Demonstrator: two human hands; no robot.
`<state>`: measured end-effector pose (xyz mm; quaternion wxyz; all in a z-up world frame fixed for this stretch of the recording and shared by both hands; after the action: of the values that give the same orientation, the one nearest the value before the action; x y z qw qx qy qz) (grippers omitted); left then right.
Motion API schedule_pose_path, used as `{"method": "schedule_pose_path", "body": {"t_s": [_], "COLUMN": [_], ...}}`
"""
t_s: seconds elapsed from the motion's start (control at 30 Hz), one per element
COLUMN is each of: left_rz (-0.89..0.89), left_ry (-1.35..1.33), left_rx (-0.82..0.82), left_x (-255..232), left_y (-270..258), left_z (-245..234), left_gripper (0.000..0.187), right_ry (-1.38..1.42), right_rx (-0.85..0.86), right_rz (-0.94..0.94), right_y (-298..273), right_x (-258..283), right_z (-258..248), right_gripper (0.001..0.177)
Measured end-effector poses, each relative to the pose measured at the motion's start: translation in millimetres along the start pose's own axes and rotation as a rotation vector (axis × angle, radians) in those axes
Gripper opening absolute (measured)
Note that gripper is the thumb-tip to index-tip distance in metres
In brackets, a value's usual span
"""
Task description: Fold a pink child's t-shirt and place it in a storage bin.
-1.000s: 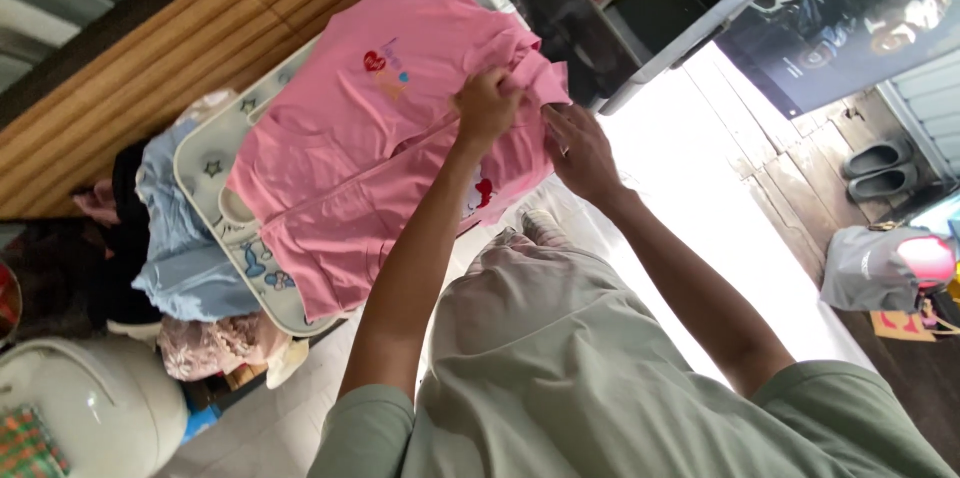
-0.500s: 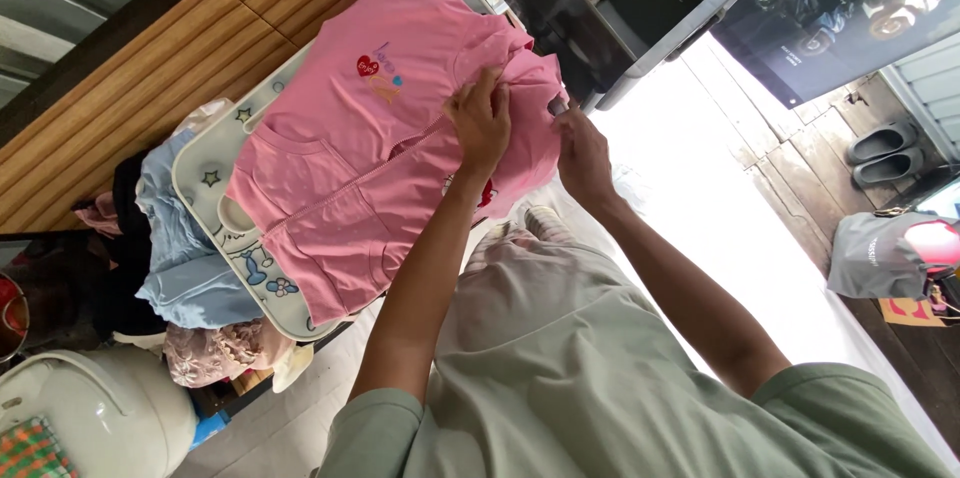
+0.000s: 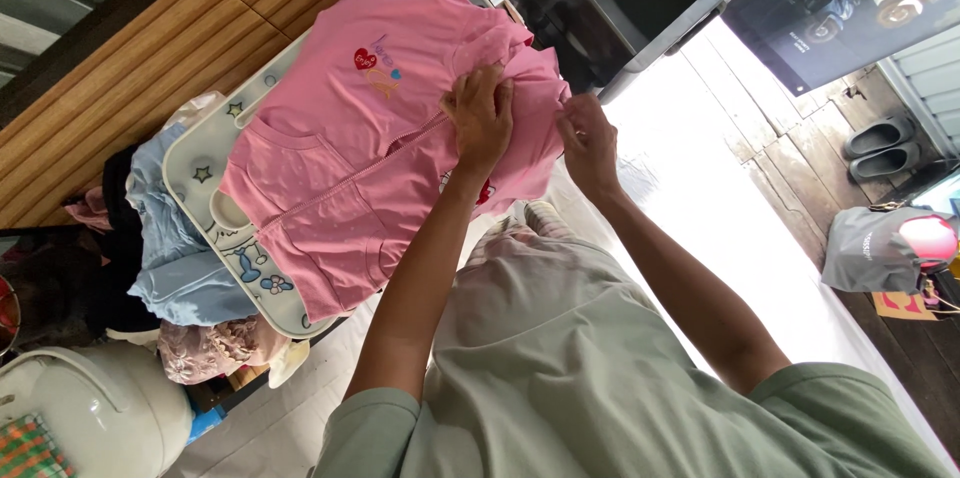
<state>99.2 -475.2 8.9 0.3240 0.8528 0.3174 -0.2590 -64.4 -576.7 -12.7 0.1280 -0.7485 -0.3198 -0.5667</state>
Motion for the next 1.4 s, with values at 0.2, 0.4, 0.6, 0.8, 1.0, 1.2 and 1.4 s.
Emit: {"method": "schedule_pose_path", "body": {"t_s": [0.2, 0.4, 0.6, 0.8, 1.0, 1.2, 1.4], "left_rz": [-0.035, -0.061, -0.038, 0.124, 0.054, -0.133, -0.237], "left_ry": [0.106, 0.17, 0.058, -0.116, 0.196, 0.439, 0.547], "left_rx": [0.058, 0.101, 0.022, -0.051, -0.024, 0.024, 0.096], "left_x": [1.8, 4.2, -8.2, -13.1, 83.1, 115.0, 126.1], "left_y": [-1.4, 0.2, 3.8, -31.3, -119.3, -155.4, -164.9], "left_z": [11.4, 15.4, -3.2, -72.3, -155.7, -214.8, -217.3], "left_gripper": [0.015, 0.018, 0.043, 0.026, 0.019, 0.049, 0.053], "right_ry": [-0.134, -0.467, -0.216, 0.222, 0.164, 0.363, -0.228], "right_rx": [0.039, 0.033, -0.126, -0.124, -0.088, -0.025, -0.126], "right_rz": [0.068, -0.28, -0.077, 0.205, 0.101, 0.224, 0.011], "right_y": [-2.6, -14.7, -21.1, -52.4, -59.8, -70.1, -54.0], "right_x": [-9.2, 36.4, -13.2, -96.6, -60.5, -123.8, -94.4], "right_z": [4.6, 3.4, -1.8, 8.8, 0.9, 0.6, -9.8], "right_gripper": [0.013, 0.017, 0.023, 0.024, 0.022, 0.016, 0.014]}}
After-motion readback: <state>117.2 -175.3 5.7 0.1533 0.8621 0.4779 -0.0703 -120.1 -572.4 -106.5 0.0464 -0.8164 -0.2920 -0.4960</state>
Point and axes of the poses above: each hand's wrist, its own y-axis towards the middle knuckle, its own z-axis out of the palm, x = y × z, the point moved 8 cm from there along y, towards the middle knuckle, and after that the axes turned 4 degrees about -z, right-handed, at the moved point
